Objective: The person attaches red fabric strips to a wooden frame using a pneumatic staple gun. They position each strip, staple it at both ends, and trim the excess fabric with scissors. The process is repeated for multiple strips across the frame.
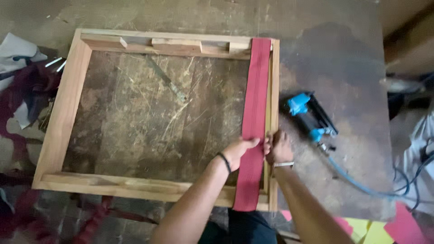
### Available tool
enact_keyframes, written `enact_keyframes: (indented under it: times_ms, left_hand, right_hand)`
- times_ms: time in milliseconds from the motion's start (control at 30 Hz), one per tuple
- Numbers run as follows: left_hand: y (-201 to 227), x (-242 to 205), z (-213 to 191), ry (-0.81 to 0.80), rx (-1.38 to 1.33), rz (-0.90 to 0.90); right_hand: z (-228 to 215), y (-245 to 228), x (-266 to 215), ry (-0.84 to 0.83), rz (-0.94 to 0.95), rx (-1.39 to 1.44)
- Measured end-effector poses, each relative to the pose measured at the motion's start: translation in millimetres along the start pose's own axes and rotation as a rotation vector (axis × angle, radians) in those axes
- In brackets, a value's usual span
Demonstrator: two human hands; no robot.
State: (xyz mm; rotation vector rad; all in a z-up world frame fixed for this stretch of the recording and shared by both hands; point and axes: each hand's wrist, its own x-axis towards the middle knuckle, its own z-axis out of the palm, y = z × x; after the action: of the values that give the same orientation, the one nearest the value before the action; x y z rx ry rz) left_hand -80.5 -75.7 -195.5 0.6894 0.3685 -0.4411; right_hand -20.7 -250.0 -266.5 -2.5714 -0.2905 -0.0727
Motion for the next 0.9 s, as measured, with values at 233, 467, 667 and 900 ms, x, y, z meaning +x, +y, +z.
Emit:
enact_keyframes:
  times_ms: [233,467,667,900]
  left_hand:
    - [-80.5,-48.5,14.8,0.274,0.167,0.158]
    - [-179.0,-113.1,20.9,0.256,0.172,0.146]
    - [-234.1,-123.4,-3.7,0.366,0.11,0.157]
    - [-262.3,-126.9,-8.9,0.415,0.151,0.134]
  right_hand:
    - [15.4,8.2,-0.8,-0.008,0.113,-0.058]
    - [27.4,33.9,14.8,0.005,0.184,0.062]
    - [17.5,12.5,7.1,0.039,0.162,0.106]
    - [-12.6,-22.4,-4.4,0.058,0.196,0.148]
